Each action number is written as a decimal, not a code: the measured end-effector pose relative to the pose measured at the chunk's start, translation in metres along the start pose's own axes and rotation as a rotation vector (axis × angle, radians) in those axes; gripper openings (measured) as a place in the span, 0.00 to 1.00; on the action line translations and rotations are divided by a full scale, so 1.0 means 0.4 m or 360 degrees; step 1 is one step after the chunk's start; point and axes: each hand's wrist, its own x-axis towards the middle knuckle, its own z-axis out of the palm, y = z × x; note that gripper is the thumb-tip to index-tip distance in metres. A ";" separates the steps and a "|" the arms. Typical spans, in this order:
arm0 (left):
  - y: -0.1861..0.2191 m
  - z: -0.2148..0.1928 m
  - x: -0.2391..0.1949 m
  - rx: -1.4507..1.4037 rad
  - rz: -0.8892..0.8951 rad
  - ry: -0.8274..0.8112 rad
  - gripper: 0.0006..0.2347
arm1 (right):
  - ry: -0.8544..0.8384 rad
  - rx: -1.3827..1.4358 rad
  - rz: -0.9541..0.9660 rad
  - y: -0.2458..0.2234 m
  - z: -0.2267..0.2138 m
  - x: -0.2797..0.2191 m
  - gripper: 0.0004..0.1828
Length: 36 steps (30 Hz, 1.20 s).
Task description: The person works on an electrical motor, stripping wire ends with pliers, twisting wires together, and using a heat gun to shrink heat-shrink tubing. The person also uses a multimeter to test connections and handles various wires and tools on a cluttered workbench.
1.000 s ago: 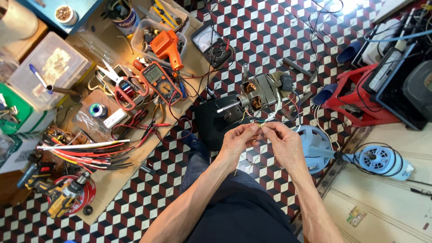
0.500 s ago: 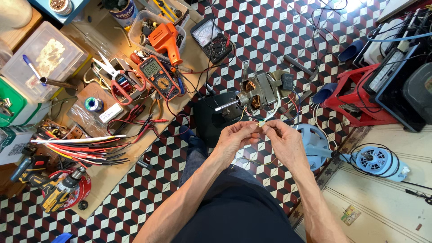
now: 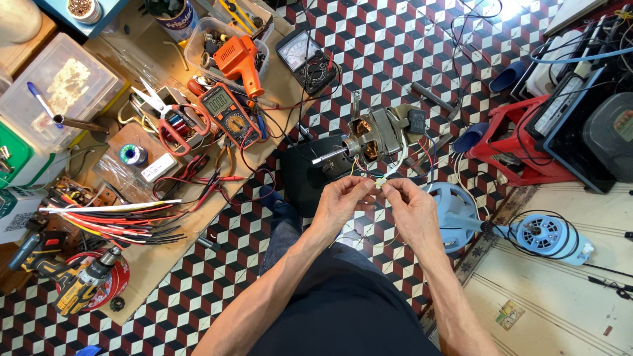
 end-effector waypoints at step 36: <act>0.024 0.007 -0.031 0.0022 -0.0302 0.0267 0.08 | 0.0096 0.1396 0.0477 0.046 0.069 0.018 0.04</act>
